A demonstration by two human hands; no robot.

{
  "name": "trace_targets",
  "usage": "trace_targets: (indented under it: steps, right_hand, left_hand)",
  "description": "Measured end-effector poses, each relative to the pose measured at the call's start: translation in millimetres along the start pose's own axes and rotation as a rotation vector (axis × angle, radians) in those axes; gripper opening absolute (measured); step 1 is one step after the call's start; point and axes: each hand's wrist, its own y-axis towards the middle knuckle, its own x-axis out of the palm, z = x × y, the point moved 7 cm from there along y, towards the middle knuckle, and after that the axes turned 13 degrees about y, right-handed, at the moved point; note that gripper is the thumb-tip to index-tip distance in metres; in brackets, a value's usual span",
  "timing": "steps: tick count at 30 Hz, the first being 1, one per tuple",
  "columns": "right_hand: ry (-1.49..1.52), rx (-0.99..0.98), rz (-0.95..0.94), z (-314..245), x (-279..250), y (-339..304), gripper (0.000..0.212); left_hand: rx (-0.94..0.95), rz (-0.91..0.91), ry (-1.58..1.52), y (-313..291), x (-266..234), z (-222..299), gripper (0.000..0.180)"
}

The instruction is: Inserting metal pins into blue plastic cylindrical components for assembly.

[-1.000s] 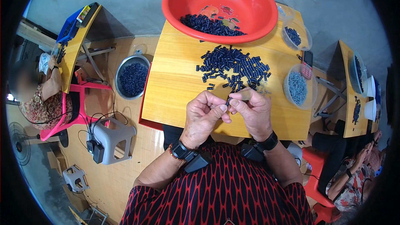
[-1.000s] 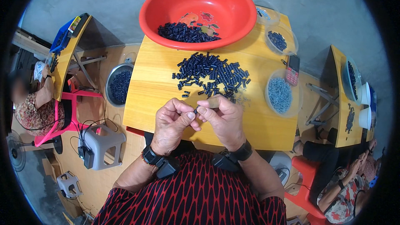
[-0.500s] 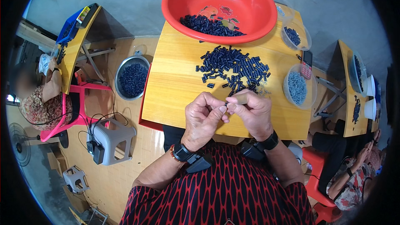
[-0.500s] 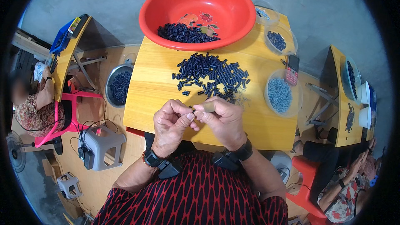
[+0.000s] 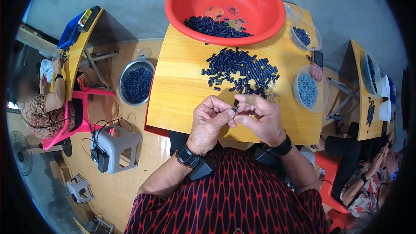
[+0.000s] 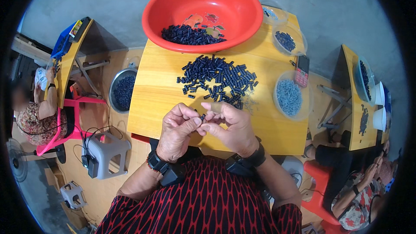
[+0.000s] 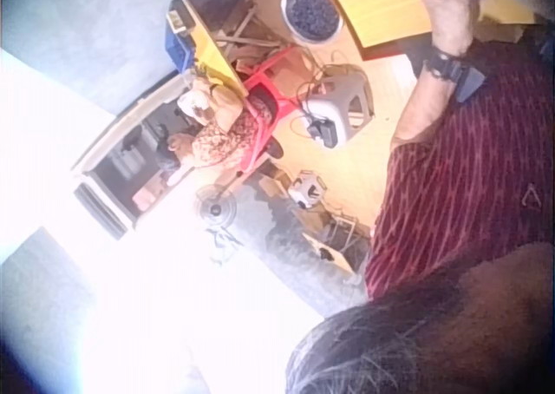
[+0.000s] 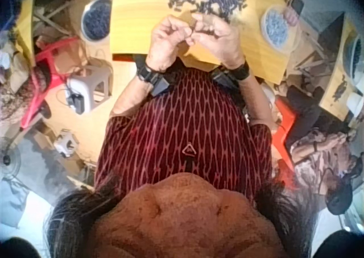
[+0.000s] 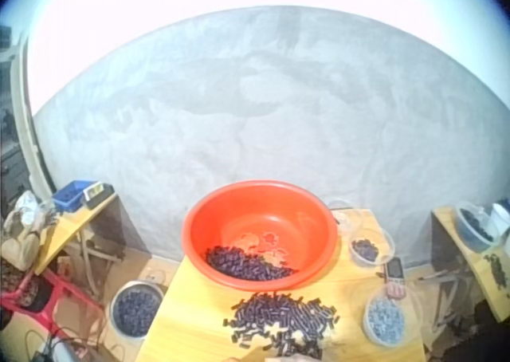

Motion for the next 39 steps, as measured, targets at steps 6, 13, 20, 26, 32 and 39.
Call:
trace_targets:
  steps: [6, 13, 20, 26, 32, 39]
  right_hand:
    - [-0.291, -0.067, -0.067, -17, 11, 7, 0.039]
    - [-0.528, -0.143, -0.096, -12, 16, 4, 0.024]
    - [-0.575, -0.192, -0.078, -15, 24, 1, 0.019]
    - [-0.659, -0.247, -0.179, -14, 38, 0, 0.019]
    - [-0.804, -0.322, -0.318, -16, 55, -2, 0.017]
    - [-0.849, -0.267, -0.304, -5, 61, -13, 0.017]
  left_hand:
    - [0.001, 0.043, -0.063, 1, 2, 0, 0.018]
    - [-0.024, 0.065, -0.037, 2, 1, -4, 0.02]
    - [-0.127, 0.068, 0.156, -11, -8, -12, 0.004]
    - [-0.166, 0.028, 0.238, -17, -17, -6, 0.007]
    - [-0.132, 0.047, 0.293, -22, -21, 2, 0.008]
    - [-0.087, 0.017, 0.321, -31, -28, -3, 0.007]
